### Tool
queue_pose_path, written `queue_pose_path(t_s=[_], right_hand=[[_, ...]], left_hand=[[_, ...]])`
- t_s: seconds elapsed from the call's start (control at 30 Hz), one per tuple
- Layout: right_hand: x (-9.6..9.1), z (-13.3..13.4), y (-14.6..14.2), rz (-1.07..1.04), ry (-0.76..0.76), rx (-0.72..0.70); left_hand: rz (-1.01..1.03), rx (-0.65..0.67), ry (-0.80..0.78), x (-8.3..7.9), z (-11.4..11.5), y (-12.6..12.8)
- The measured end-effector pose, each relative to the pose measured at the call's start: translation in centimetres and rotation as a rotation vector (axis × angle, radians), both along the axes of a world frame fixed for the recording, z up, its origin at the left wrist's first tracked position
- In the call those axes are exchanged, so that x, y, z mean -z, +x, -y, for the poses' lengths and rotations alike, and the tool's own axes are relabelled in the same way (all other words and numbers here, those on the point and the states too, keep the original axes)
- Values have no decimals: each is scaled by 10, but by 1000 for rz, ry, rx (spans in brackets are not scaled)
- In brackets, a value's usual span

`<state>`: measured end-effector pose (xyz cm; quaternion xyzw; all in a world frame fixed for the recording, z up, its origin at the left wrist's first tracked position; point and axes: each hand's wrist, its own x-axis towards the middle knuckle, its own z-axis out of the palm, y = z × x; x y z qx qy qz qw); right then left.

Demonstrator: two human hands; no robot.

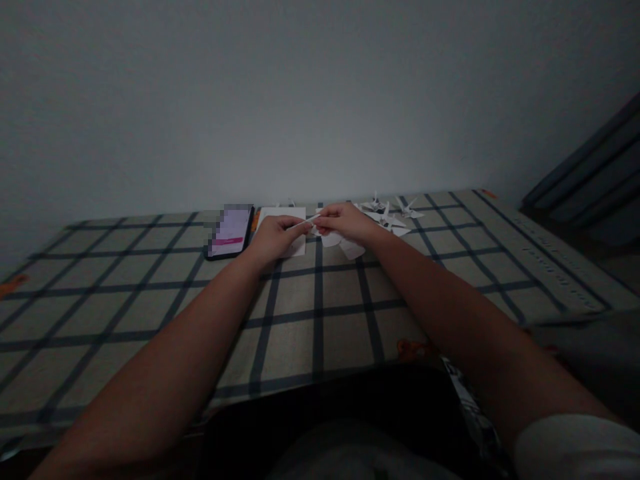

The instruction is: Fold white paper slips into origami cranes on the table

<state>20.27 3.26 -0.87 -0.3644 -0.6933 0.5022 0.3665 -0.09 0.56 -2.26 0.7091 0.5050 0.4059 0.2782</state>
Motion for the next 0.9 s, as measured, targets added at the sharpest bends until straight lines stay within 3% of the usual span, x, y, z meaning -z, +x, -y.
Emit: queue_pose_path(t_s=[0.6, 0.9], right_hand=[[3, -4, 0, -17, -40, -13], [5, -4, 0, 75, 99, 7]], left_hand=[[30, 6, -56, -1, 1, 0], [111, -15, -128, 3, 1, 5]])
